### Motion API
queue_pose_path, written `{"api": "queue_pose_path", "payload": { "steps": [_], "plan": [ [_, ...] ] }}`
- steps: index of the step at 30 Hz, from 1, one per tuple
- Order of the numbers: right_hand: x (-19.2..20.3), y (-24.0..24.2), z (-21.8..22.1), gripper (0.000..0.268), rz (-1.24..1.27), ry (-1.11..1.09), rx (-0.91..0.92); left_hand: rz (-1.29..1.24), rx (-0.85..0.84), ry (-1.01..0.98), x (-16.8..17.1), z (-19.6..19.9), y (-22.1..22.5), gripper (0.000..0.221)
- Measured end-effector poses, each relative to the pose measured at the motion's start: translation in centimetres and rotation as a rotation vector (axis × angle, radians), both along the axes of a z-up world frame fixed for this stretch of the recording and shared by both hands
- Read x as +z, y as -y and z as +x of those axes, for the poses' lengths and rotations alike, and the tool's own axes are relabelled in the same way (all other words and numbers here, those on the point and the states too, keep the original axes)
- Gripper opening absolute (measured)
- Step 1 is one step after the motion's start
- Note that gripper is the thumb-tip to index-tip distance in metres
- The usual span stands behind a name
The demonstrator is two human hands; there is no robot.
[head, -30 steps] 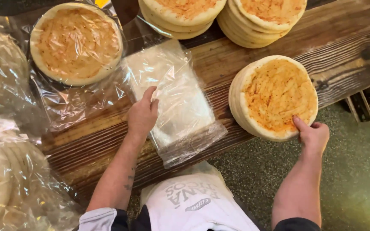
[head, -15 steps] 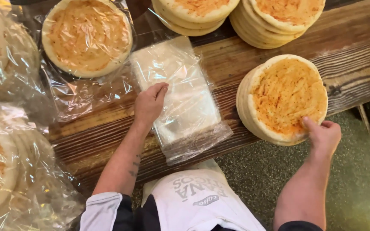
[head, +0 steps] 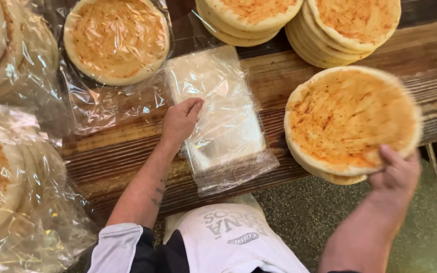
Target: The person places pizza bases into plastic bags and folds the bags to seal them.
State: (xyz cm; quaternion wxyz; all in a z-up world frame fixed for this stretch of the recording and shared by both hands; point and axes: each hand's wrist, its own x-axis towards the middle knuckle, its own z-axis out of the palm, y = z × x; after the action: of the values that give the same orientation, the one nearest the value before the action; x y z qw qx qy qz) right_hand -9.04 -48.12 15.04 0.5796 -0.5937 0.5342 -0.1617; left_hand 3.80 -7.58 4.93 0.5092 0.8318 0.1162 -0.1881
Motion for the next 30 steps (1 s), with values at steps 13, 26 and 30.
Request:
{"api": "queue_pose_path", "payload": {
  "steps": [13, 26, 30],
  "plan": [
    [-12.0, -12.1, 1.3, 0.054, 0.433, 0.410, 0.700, -0.146, -0.327, 0.022, -0.3, 2.7, -4.0, 0.032],
    [-21.6, -15.9, 12.3, 0.017, -0.988, -0.072, 1.299, 0.874, -0.444, 1.073, -7.8, -4.9, -6.4, 0.017],
    [-21.2, -12.7, 9.8, 0.021, -1.028, -0.101, 1.353, 1.087, -0.146, 0.791, -14.9, -8.0, -9.6, 0.020]
  ]
}}
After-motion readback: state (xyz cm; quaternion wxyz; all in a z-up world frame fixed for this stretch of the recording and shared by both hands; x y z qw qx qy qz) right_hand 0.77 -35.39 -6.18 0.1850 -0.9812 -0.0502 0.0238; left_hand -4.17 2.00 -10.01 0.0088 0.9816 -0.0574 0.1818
